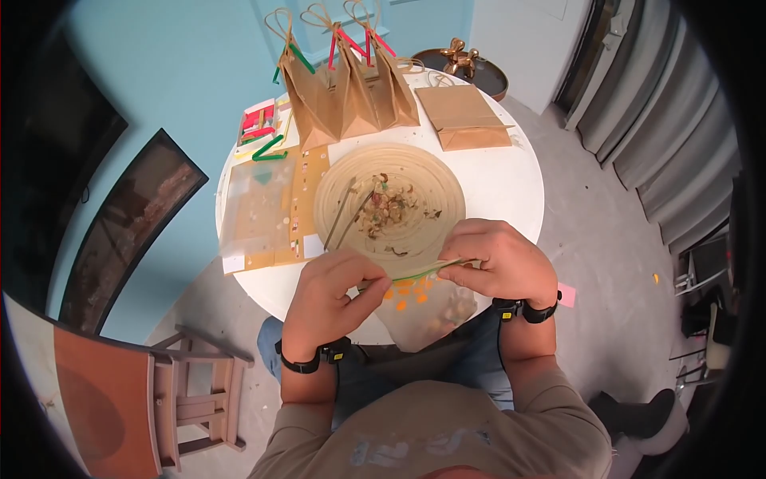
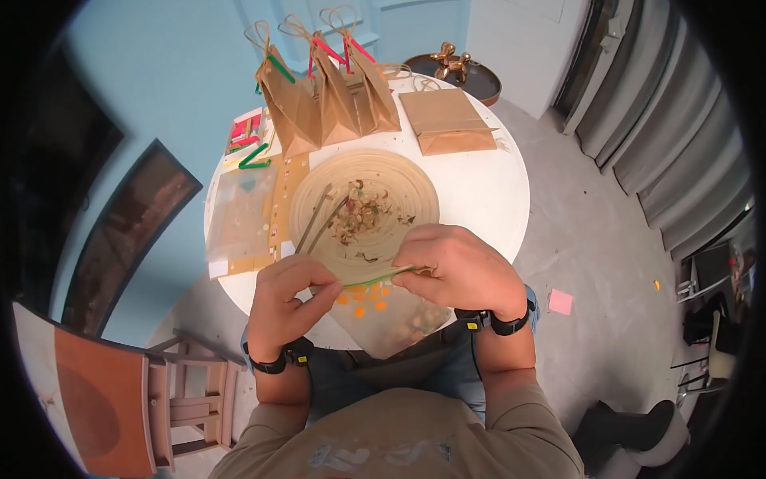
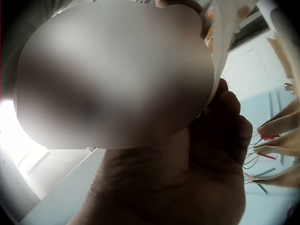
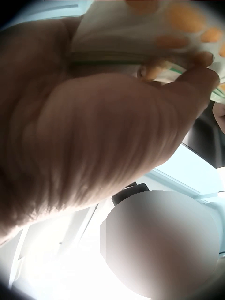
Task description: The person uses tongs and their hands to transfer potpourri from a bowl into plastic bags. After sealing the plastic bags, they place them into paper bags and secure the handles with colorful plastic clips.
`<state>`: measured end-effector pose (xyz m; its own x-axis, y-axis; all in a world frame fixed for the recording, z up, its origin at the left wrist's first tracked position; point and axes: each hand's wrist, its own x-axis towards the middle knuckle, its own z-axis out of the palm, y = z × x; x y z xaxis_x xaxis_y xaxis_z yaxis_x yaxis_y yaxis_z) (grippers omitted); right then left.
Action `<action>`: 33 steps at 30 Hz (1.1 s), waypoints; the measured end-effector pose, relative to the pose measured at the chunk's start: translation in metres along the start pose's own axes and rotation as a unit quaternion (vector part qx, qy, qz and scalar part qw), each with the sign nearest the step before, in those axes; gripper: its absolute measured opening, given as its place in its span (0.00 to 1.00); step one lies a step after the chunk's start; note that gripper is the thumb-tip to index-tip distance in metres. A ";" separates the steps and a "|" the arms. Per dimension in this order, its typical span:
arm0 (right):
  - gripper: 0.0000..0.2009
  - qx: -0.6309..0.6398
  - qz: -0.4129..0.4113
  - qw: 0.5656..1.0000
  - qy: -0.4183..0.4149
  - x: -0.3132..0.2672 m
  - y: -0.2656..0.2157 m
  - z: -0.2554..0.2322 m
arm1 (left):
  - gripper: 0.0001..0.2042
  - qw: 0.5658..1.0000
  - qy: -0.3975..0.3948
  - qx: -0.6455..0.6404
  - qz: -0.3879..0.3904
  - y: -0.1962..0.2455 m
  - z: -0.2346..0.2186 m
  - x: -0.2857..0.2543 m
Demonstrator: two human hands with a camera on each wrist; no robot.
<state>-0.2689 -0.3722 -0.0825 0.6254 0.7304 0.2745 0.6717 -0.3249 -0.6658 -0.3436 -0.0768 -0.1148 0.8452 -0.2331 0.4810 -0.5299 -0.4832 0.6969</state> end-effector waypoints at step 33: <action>0.09 0.032 0.034 0.998 -0.049 -0.002 0.004 -0.009 | 0.04 0.970 0.011 -0.184 -0.155 -0.006 0.029 0.005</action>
<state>-0.2639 -0.3804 -0.0802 0.6245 0.7646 0.1592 0.6000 -0.3391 -0.7245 -0.3343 -0.0993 -0.1324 0.9686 -0.1044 0.2254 -0.2420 -0.1913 0.9512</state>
